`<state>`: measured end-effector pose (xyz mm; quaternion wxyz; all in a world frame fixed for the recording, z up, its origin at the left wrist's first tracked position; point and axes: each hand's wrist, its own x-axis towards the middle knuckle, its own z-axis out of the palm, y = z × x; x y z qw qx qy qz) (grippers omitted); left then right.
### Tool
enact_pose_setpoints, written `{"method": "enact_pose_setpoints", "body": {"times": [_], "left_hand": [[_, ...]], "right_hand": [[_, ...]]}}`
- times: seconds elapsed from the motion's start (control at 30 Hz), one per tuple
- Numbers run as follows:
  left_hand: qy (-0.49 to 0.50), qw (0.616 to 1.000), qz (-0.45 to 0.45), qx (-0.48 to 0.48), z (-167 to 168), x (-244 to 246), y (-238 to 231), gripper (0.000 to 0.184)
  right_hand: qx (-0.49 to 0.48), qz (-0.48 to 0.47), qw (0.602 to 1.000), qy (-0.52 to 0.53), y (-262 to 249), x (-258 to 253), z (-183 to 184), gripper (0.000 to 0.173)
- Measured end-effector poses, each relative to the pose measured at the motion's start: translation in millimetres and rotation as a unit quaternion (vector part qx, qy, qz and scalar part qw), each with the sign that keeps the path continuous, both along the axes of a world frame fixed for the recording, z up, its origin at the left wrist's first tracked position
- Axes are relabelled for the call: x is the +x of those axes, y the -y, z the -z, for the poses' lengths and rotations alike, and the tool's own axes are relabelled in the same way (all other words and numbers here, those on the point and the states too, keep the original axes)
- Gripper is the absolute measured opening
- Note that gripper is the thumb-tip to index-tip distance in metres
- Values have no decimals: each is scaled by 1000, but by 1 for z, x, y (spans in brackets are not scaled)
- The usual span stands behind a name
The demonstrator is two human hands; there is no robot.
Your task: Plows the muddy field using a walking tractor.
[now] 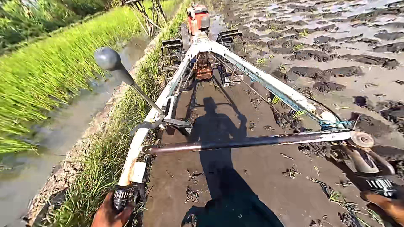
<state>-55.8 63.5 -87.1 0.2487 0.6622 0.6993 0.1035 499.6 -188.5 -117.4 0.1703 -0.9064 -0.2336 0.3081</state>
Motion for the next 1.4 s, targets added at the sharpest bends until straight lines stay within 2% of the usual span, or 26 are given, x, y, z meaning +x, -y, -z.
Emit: {"method": "enact_pose_setpoints", "body": {"times": [0.07, 0.2, 0.27, 0.37, 0.4, 0.47, 0.5, 0.53, 0.57, 0.63, 0.67, 0.7, 0.8, 0.87, 0.97, 1.07, 1.1, 1.17, 1.2, 1.27, 1.4], "left_hand": [[42, 999, -25, -11, 45, -31, -23, 62], [-22, 998, -55, 17, 91, -71, -83, 58], [-25, 998, -29, 42, 98, -52, -105, 55], [-14, 996, 6, 82, 108, 1, -131, 52], [-12, 995, 14, 93, 110, 18, -143, 50], [1, 996, 19, 88, 116, 44, -174, 51], [2, 997, 20, 75, 119, 54, -191, 53], [-2, 997, 19, 68, 122, 64, -207, 55], [-10, 997, 18, 68, 124, 76, -224, 57], [-37, 996, 19, 77, 122, 106, -251, 55], [-50, 995, 17, 81, 123, 122, -264, 52], [-60, 996, 13, 70, 123, 136, -276, 54], [-59, 998, 1, 29, 126, 176, -314, 56], [-42, 999, 3, 17, 120, 204, -341, 57], [-39, 999, -10, -4, 109, 229, -394, 59], [-57, 998, -25, 5, 106, 202, -469, 58], [-63, 998, -24, 8, 104, 186, -497, 57], [-70, 997, -9, 10, 108, 162, -548, 54], [-63, 998, 2, 1, 113, 161, -564, 54], [-47, 999, 19, -11, 117, 186, -584, 56], [-44, 999, 17, -11, 124, 257, -615, 57]], "right_hand": [[-4, -10, 1000, -19, -6, -30, 44, 51], [126, 74, 984, -106, -43, -98, 93, 36], [171, 118, 973, -103, -62, -77, 117, 32], [261, 136, 948, -118, -89, 26, 147, 15], [279, 100, 943, -149, -98, 65, 152, 29], [270, 29, 930, -248, -125, 139, 165, 82], [278, 15, 912, -303, -141, 165, 174, 102], [285, 10, 896, -341, -158, 184, 182, 104], [278, -1, 890, -361, -174, 200, 188, 92], [239, 9, 900, -365, -203, 213, 192, 52], [209, 27, 914, -348, -219, 211, 186, 39], [182, 45, 925, -332, -237, 212, 183, 36], [168, 116, 962, -181, -282, 221, 185, 35], [156, 118, 976, -97, -320, 244, 176, 47], [150, 109, 982, -29, -379, 271, 165, 53], [158, 82, 980, -93, -436, 228, 136, 47], [170, 76, 974, -127, -455, 209, 136, 41], [203, 87, 943, -247, -489, 188, 154, 39], [210, 104, 931, -280, -501, 192, 170, 40], [219, 128, 929, -268, -521, 219, 191, 36], [178, 99, 930, -307, -569, 298, 182, 37]]}}
